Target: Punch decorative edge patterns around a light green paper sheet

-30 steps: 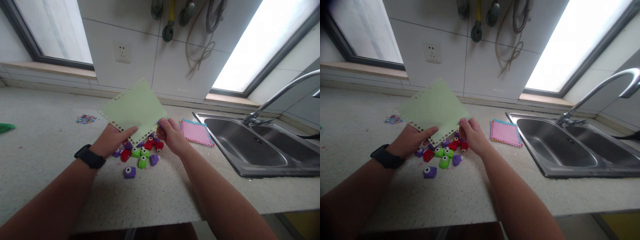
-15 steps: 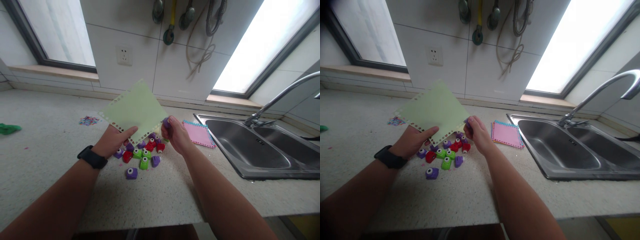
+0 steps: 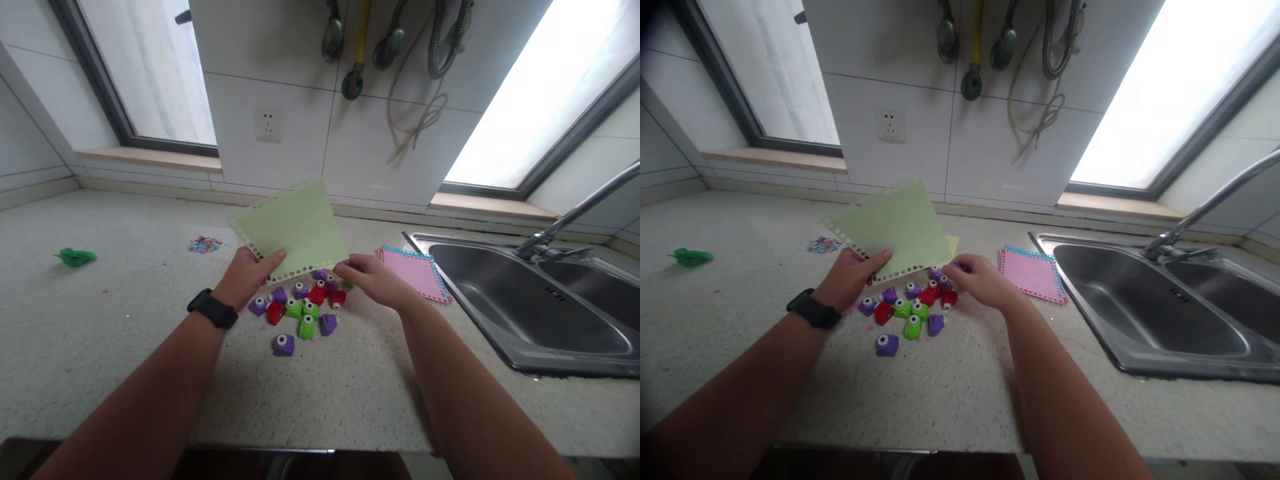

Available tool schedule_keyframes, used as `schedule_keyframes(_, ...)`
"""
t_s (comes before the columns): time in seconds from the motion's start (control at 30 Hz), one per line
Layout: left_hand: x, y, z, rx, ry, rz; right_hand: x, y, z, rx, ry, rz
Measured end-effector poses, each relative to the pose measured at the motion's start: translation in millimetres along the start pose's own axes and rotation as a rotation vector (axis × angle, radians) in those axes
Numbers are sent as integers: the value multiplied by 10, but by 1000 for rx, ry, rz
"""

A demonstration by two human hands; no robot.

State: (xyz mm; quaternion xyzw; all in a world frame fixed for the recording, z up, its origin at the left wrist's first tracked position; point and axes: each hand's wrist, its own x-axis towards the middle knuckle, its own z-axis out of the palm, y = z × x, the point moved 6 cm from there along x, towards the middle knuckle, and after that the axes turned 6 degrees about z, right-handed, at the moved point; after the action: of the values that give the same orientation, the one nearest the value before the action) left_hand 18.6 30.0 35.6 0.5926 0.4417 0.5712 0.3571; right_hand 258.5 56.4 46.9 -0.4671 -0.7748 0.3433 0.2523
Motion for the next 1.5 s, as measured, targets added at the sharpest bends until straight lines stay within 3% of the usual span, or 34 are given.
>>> schedule_keyframes(0.1,12,-12,-8,-18,10,-4,1,42,31,-168,-21,45)
schedule_keyframes(0.37,22,-3,18,-112,-5,33,33,57,22,-626,112,18)
schedule_keyframes(0.5,27,-61,8,-87,0,-13,24,35,47,-724,115,-10)
schedule_keyframes(0.73,34,-100,30,-151,-29,-25,-4,78,113,-888,55,125)
schedule_keyframes(0.93,54,-126,17,-191,-29,2,-2,27,211,-838,-6,49)
schedule_keyframes(1.13,103,-132,-38,-191,8,45,11,37,268,-499,-26,71)
schedule_keyframes(1.23,120,-145,-66,-202,29,67,14,19,323,-442,-55,56)
schedule_keyframes(1.4,122,-160,-73,-231,38,75,-57,-317,389,-520,67,-152)
schedule_keyframes(1.5,120,-156,-70,-236,50,64,-159,-612,580,-517,32,-348)
